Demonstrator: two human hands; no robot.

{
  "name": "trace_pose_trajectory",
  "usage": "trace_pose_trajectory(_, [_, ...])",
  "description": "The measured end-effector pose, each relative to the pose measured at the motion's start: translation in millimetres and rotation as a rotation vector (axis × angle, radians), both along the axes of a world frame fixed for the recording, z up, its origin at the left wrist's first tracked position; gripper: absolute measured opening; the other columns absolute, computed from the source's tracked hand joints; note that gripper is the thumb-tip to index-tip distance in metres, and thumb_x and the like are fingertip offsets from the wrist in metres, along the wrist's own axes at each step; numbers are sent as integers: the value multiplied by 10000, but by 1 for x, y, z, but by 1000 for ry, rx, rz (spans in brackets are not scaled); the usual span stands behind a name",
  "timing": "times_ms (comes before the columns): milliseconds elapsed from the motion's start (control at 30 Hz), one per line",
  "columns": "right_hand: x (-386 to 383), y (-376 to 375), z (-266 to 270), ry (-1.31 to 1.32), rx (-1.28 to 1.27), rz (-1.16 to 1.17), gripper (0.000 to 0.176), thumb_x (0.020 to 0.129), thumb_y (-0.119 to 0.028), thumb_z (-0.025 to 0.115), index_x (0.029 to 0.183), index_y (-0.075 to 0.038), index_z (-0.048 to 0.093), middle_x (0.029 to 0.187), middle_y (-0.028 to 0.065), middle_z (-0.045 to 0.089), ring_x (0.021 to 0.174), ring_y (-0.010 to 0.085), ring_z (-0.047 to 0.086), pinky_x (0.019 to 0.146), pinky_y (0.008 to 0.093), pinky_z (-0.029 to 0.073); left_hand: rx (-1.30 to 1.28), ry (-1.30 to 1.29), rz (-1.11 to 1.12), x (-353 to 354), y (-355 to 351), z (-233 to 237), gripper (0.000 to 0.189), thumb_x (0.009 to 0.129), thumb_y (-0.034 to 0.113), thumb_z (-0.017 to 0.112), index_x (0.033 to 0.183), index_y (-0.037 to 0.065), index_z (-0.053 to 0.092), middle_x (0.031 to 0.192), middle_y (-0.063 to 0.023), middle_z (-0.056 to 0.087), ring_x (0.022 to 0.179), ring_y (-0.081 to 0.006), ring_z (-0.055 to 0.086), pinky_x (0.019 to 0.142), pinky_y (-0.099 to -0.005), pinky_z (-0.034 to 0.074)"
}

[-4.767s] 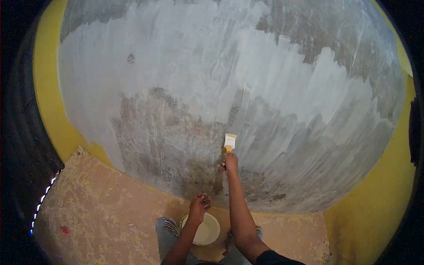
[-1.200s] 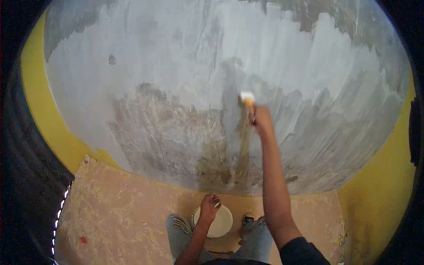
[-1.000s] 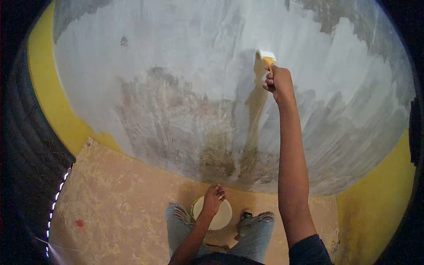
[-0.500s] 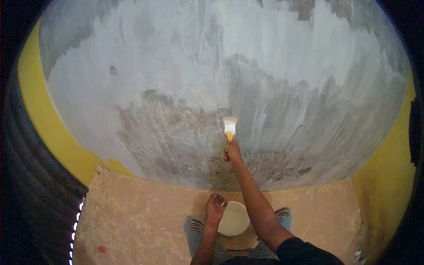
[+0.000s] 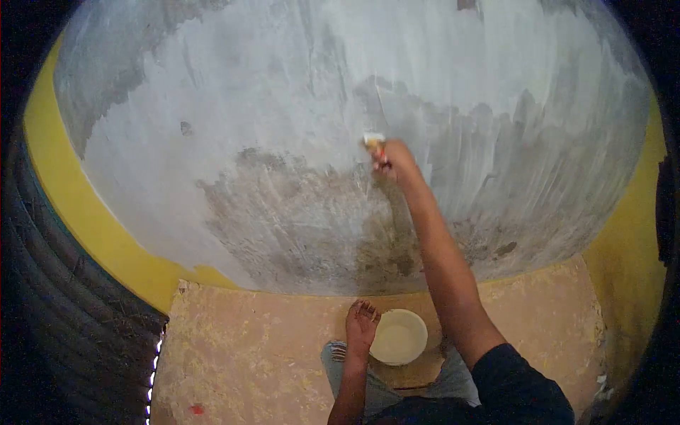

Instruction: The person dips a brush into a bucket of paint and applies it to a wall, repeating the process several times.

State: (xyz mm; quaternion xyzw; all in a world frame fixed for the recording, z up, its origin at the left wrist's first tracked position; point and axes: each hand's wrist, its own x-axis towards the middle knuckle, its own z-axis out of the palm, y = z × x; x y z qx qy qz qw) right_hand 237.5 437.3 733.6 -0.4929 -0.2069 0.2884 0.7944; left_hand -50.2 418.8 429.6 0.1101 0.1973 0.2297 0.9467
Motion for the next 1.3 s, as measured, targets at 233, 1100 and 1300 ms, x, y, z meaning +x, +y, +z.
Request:
trace_pose_trajectory(233, [-40,-10,74,-343,-110,-173,192,911,-147,407,937,12,512,633,55,545,457,152,502,475,326,480,-31,-28,22,5,-1,2,68,853,188,617,905,144,619,891,-2,624,813,-180,570,781,-389,469])
trace_pose_trajectory(1100, [27,-16,45,-1252,-668,-603,317,854,-246,534,820,59,619,774,248,623,735,396,621,652,467,492,-45,-112,-20,20,-13,-14,65,828,172,631,866,119,634,818,-19,630,810,-194,585,794,-385,477])
trace_pose_trajectory(1300, [13,-18,28,-795,-266,-497,319,921,-258,494,805,22,593,624,122,573,455,186,538,400,334,422,-43,-92,-42,19,-19,-10,64,830,184,629,870,134,630,824,-10,630,804,-189,582,813,-385,464])
